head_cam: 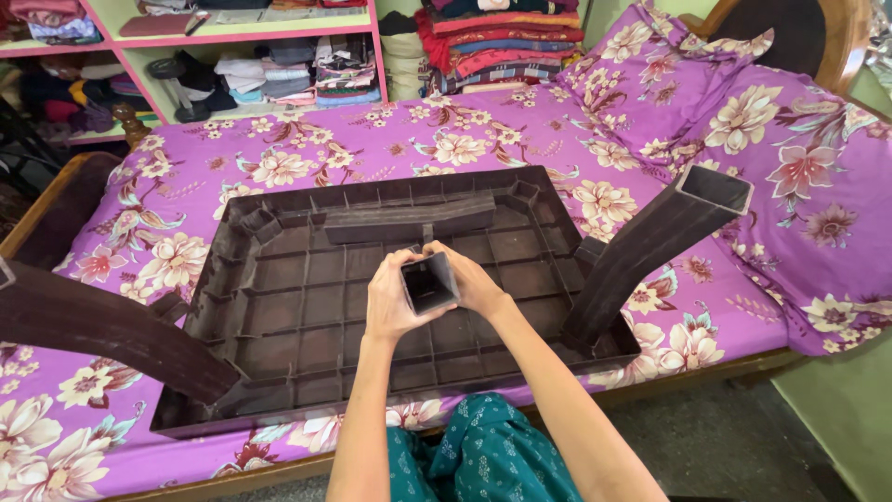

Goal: The person handles several dark brown hollow wooden furniture components on a floral bedsheet, repeatedly picking up, rotating, and placing them back onto an inverted table base. The person aligns and positions the pieces without using tools, focusing on fitting them into the base structure.

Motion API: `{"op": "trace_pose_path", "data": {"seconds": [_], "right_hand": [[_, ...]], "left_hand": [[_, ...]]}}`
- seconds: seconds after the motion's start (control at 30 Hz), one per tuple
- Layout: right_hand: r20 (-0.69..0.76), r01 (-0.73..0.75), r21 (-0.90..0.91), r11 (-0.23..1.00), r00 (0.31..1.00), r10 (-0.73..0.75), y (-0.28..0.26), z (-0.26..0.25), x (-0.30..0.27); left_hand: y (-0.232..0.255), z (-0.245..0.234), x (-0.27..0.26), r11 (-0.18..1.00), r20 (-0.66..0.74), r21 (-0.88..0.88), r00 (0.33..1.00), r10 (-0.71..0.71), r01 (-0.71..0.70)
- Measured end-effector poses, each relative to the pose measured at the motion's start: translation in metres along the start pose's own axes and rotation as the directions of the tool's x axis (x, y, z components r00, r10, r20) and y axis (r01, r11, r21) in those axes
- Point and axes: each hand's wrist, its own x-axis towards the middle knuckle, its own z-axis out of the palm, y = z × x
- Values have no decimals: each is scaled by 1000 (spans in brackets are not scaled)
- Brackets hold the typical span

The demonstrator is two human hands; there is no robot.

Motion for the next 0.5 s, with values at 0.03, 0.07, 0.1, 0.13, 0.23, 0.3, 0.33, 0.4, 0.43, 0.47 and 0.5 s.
{"op": "trace_pose_path", "data": {"seconds": [0.03,0.07,0.1,0.13,0.23,0.3,0.33,0.4,0.43,0.47,0.5], "right_hand": [[3,3,13,1000,1000,-3,-1,-1,-1],[2,-8,43,999,1000,7,-2,-2,-2],[4,-22,75,997,1000,22,-3,-2,-6],[6,-36,107,994,999,36,-5,-2,-10],[-21,-99,170,980,994,104,-11,-2,-19],[-33,-108,179,978,993,116,-14,-3,-24],[-40,-110,184,977,992,119,-16,-4,-27],[-23,-143,236,961,988,152,-19,-6,-26],[-14,-158,263,952,986,168,-19,-6,-25],[-18,-150,269,951,987,161,-19,-7,-24],[-21,-146,277,950,987,157,-19,-6,-24]], "left_hand": [[-1,-1,1,1000,17,11,1000,-5,5],[-2,-2,1,1000,35,22,999,-10,9],[-3,-2,-1,999,41,34,999,22,-23],[-3,-3,-2,997,48,46,997,54,-56],[-6,-2,-4,995,85,68,994,71,-77],[-5,1,-7,995,105,76,993,60,-68],[-4,4,-8,994,110,80,992,59,-68],[-3,4,-6,994,118,92,992,49,-61],[-2,3,-5,994,122,97,992,40,-52],[-2,3,-4,994,127,102,991,30,-43],[-2,3,-4,995,112,90,993,42,-52]]}}
